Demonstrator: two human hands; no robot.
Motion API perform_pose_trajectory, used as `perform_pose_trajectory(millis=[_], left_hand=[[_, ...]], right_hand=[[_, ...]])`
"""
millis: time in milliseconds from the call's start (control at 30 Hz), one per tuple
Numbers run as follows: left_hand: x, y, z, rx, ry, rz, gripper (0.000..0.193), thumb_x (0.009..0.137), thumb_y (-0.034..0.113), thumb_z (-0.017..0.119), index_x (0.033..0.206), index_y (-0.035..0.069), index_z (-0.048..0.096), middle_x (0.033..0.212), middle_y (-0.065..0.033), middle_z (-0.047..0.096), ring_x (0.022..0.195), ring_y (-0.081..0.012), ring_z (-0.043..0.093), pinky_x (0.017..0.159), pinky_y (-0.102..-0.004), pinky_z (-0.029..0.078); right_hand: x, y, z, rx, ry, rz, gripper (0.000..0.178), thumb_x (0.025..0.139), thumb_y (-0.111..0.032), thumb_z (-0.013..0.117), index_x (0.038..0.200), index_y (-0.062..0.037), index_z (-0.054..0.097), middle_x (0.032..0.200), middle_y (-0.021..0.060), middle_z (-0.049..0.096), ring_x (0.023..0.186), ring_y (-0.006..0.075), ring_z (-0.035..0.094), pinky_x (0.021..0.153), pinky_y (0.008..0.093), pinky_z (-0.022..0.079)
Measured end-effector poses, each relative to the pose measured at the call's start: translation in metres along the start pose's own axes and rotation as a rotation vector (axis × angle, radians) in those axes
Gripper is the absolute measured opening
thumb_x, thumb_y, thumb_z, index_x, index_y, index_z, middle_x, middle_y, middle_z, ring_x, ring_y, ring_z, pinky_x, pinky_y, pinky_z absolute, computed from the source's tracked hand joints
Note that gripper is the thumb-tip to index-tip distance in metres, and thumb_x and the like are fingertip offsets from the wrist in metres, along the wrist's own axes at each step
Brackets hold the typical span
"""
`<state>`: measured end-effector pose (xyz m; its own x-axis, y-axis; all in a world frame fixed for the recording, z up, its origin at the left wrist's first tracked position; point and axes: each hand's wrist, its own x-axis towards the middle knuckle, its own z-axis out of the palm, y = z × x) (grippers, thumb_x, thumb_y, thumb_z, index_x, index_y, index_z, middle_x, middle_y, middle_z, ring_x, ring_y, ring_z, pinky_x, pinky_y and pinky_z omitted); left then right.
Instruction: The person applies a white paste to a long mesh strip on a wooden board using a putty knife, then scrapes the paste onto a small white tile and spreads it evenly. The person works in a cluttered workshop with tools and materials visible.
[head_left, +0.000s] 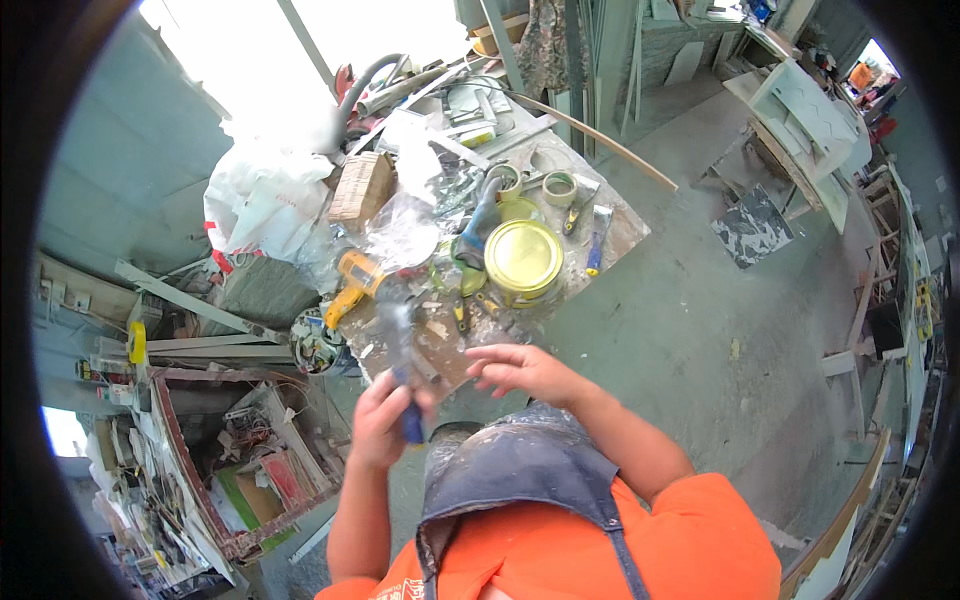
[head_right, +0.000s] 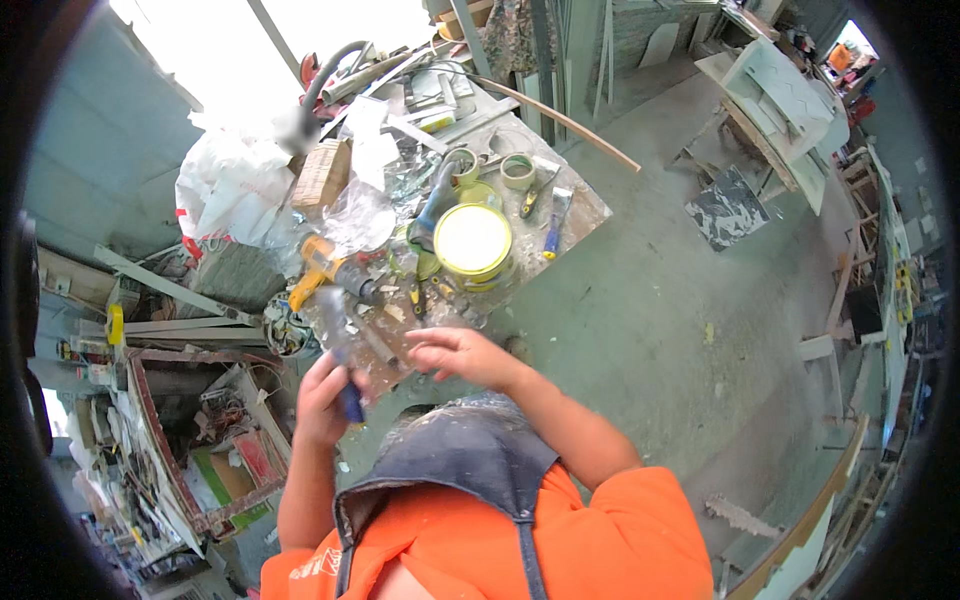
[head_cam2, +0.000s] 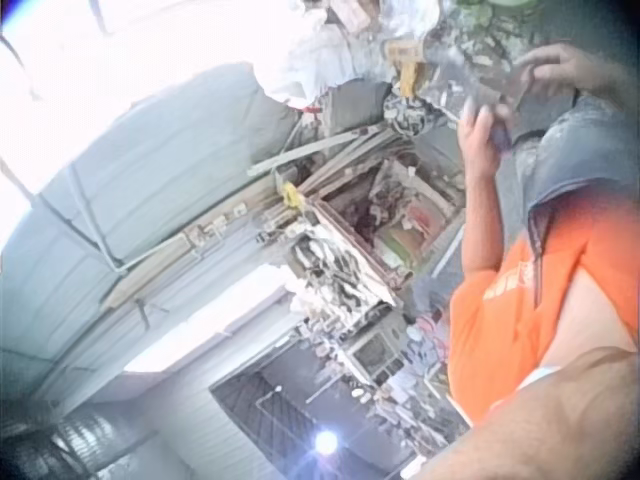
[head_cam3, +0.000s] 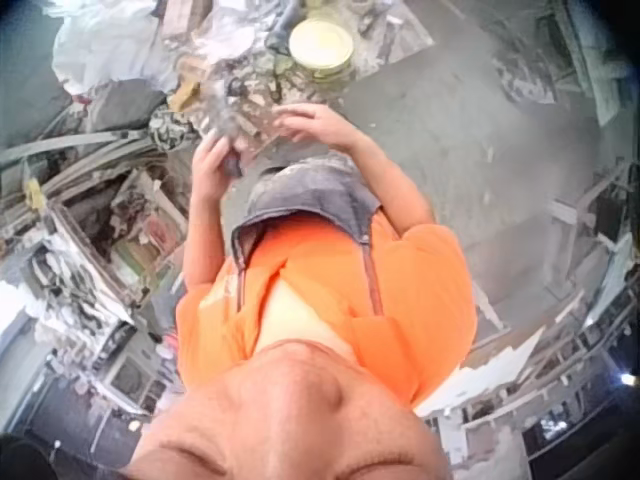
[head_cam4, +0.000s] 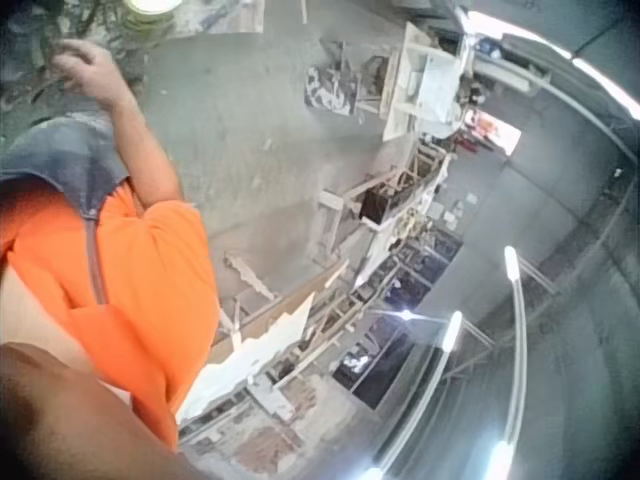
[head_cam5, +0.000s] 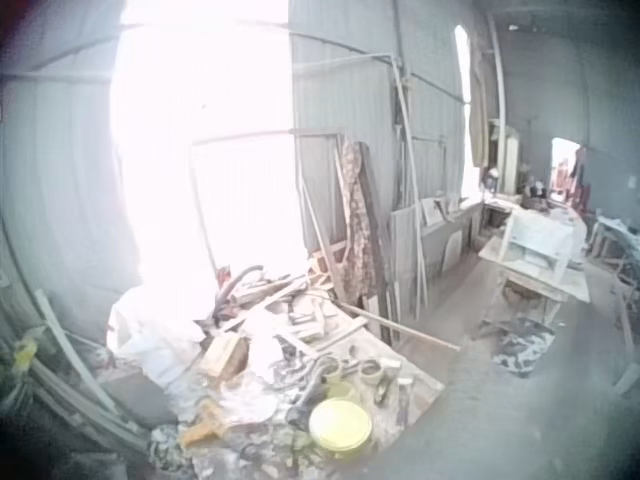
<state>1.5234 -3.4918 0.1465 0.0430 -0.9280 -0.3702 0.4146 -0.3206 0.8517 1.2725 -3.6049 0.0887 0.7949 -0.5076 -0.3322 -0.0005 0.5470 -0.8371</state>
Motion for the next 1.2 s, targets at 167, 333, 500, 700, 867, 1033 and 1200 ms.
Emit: perform_pose_trajectory(millis=[167,333,500,700,867,1033,1200], left_hand=[[0.079,-0.03,0.119,0.444,0.026,0.368,0.014,0.094,0.009,0.064,0.101,0.0,0.073,0.115,-0.0068,0.064,0.106,-0.019,0.058,0.096,-0.0325,0.044],[0.117,-0.036,0.161,0.243,0.149,0.148,0.045,0.097,0.008,0.063,0.141,0.0,0.055,0.135,-0.0107,0.058,0.117,-0.0169,0.058,0.098,-0.0302,0.048],[0.157,-0.033,0.141,0.885,0.296,0.39,0.056,0.091,0.013,0.072,0.141,-0.002,0.052,0.139,-0.0192,0.055,0.124,-0.0277,0.057,0.106,-0.0384,0.044],[0.209,-0.047,0.128,1.349,0.155,0.466,0.079,0.084,0.018,0.078,0.15,0.0,0.039,0.154,-0.0286,0.038,0.143,-0.0431,0.038,0.119,-0.0472,0.032],[0.234,-0.052,0.132,1.514,0.115,0.392,0.096,0.077,0.029,0.085,0.155,0.005,0.034,0.159,-0.0271,0.032,0.147,-0.0451,0.03,0.12,-0.0478,0.03],[0.241,-0.042,0.162,1.736,0.034,0.129,0.122,0.062,0.045,0.093,0.159,0.009,0.027,0.167,-0.022,0.016,0.154,-0.0459,0.013,0.119,-0.0628,0.023],[0.244,-0.039,0.165,1.745,0.013,0.08,0.124,0.061,0.045,0.093,0.16,0.012,0.026,0.168,-0.0205,0.014,0.154,-0.0466,0.01,0.118,-0.0663,0.021]], right_hand=[[-0.002,-0.027,-0.029,0.08,-0.069,-0.269,0.063,0.094,-0.009,0.071,0.149,-0.0049,0.042,0.133,0.0081,0.057,0.122,0.0151,0.054,0.101,0.0341,0.047],[-0.047,-0.054,-0.098,0.017,0.122,-0.038,0.037,0.096,-0.01,0.064,0.131,-0.006,0.054,0.077,-0.0004,0.059,0.058,0.0072,0.055,0.054,0.0234,0.046],[-0.077,-0.031,-0.163,-0.242,0.484,0.069,0.036,0.1,-0.024,0.06,0.128,-0.0025,0.054,0.077,0.0058,0.062,0.056,0.0104,0.057,0.052,0.0289,0.049],[-0.111,-0.051,-0.171,-0.872,0.549,-0.18,0.034,0.093,-0.02,0.063,0.124,-0.0078,0.067,0.099,0.0158,0.066,0.094,0.0354,0.064,0.082,0.0418,0.052],[-0.13,-0.057,-0.169,-0.885,0.464,-0.21,0.038,0.086,-0.011,0.066,0.123,-0.0129,0.069,0.101,0.0127,0.065,0.092,0.0345,0.065,0.08,0.0418,0.053],[-0.173,-0.072,-0.183,-1.009,0.033,-0.145,0.046,0.078,-0.002,0.065,0.122,-0.015,0.072,0.099,0.0099,0.066,0.09,0.031,0.067,0.077,0.0403,0.054],[-0.231,-0.163,-0.222,-1.002,-0.103,0.057,0.042,0.078,-0.004,0.067,0.119,-0.011,0.074,0.089,0.0098,0.068,0.085,0.0285,0.066,0.073,0.0397,0.053]])
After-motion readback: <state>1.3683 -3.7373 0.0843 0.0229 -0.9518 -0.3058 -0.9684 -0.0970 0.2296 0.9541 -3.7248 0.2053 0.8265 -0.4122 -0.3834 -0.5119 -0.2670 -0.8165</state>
